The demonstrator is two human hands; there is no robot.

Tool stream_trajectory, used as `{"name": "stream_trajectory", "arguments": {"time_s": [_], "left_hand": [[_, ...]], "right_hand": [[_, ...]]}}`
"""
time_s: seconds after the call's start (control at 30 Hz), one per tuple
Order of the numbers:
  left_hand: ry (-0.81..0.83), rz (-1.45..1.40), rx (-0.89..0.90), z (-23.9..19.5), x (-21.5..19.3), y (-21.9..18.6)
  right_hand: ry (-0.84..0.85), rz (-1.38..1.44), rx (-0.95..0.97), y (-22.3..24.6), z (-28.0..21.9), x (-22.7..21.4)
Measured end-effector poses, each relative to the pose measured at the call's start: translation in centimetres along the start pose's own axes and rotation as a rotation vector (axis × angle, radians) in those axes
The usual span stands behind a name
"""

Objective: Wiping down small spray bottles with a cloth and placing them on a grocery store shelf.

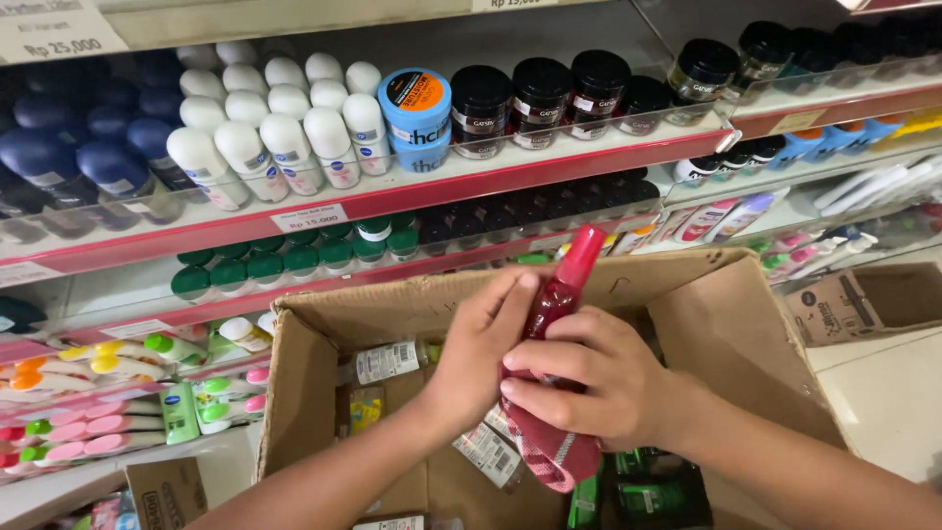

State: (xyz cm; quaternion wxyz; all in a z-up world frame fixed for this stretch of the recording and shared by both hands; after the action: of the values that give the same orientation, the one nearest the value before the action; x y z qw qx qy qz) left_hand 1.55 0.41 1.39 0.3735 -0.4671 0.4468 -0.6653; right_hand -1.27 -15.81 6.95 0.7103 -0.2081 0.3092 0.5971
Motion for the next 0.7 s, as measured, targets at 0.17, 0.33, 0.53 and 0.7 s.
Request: {"name": "stream_trajectory", "arguments": {"time_s": [0.17,0.33,0.53,0.7], "left_hand": [[0.172,-0.101,-0.167,-0.3,-0.1,0.2],[0.099,-0.295,-0.338,-0.6,0.1,2.4],[0.005,-0.418,-0.604,-0.5,0.8,-2.0],[0.01,-0.411,-0.601,-0.4,0.5,-1.3]], "right_hand": [[-0.053,-0.237,0.089,-1.7,-1.5,-0.7],[-0.173,-0.335,0.314,-1.6,-0.2,-2.0],[0.025,-0.141,0.202,1.2,0.3,0.3],[0.103,-0.103,0.135,-0.5,-0.1,-0.9]]}}
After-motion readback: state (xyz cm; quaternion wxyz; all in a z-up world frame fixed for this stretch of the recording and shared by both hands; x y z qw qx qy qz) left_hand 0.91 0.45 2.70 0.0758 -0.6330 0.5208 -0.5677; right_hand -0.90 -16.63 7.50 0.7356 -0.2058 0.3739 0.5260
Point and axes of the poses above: each hand's wrist, its own z-axis towards the middle knuckle, its own x-axis out of the palm, y = z × x, the point moved 1 cm from there along z, towards the middle knuckle, and after that the axes turned 3 degrees about -y, right-handed, at the moved point
